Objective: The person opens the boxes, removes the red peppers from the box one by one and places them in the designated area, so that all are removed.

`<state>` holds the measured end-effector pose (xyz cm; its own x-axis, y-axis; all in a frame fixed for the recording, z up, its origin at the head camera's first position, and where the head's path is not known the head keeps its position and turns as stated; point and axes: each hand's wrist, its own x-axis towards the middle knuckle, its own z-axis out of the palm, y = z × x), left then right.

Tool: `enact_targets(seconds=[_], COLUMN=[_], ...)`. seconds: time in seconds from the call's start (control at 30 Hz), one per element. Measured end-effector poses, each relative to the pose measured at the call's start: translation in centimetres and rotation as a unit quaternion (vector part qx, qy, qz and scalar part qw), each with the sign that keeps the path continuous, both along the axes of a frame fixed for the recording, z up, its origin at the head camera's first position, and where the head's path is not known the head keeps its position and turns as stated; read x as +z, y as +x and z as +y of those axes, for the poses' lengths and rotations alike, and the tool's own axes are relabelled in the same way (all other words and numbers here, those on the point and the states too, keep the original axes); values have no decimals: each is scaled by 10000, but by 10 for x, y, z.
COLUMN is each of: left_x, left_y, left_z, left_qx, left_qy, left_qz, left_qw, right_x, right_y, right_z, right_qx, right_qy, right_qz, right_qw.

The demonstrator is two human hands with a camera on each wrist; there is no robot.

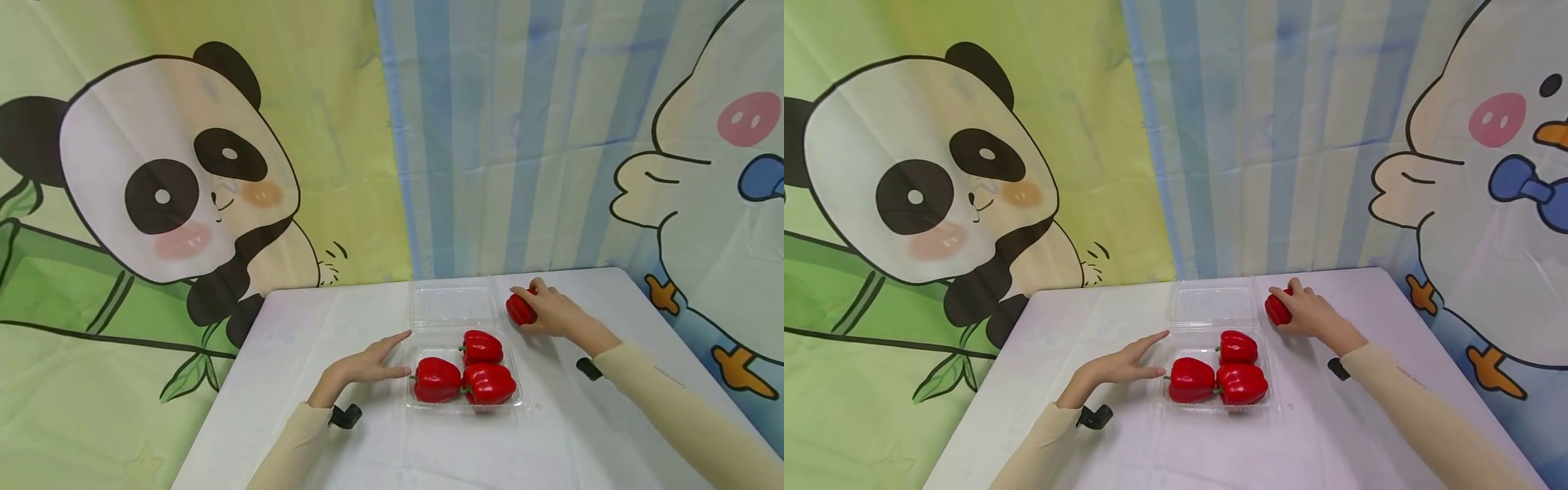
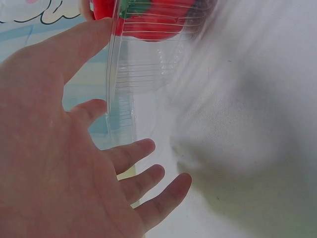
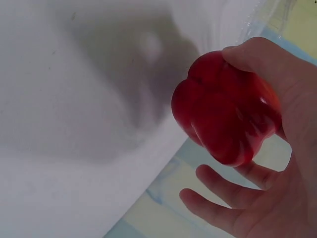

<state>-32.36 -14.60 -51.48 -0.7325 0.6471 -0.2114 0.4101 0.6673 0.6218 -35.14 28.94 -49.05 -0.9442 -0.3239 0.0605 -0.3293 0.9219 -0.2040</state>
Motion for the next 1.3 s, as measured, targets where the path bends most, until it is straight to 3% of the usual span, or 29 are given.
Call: enact_targets(seconds=[0.3, 0.57, 0.93, 1.3], left_x=[-2, -3, -2, -1], left_y=[-1, 0, 0, 1], left_z=[-1, -1, -1, -1], left_qx=[38, 63, 46, 32], left_qy=[51, 44, 51, 36], left_qz=[-5, -18, -9, 12], left_qw=[10000, 10000, 10000, 10000], right_x=[-8, -10, -4, -1], right_y=[-7, -9, -18, -17], right_z=[-11, -12, -2, 0], right_qx=[-433, -564, -654, -648], right_qy=[355, 536, 138, 130], right_qz=[24, 79, -839, -994], right_qw=[9984, 9969, 9942, 9928])
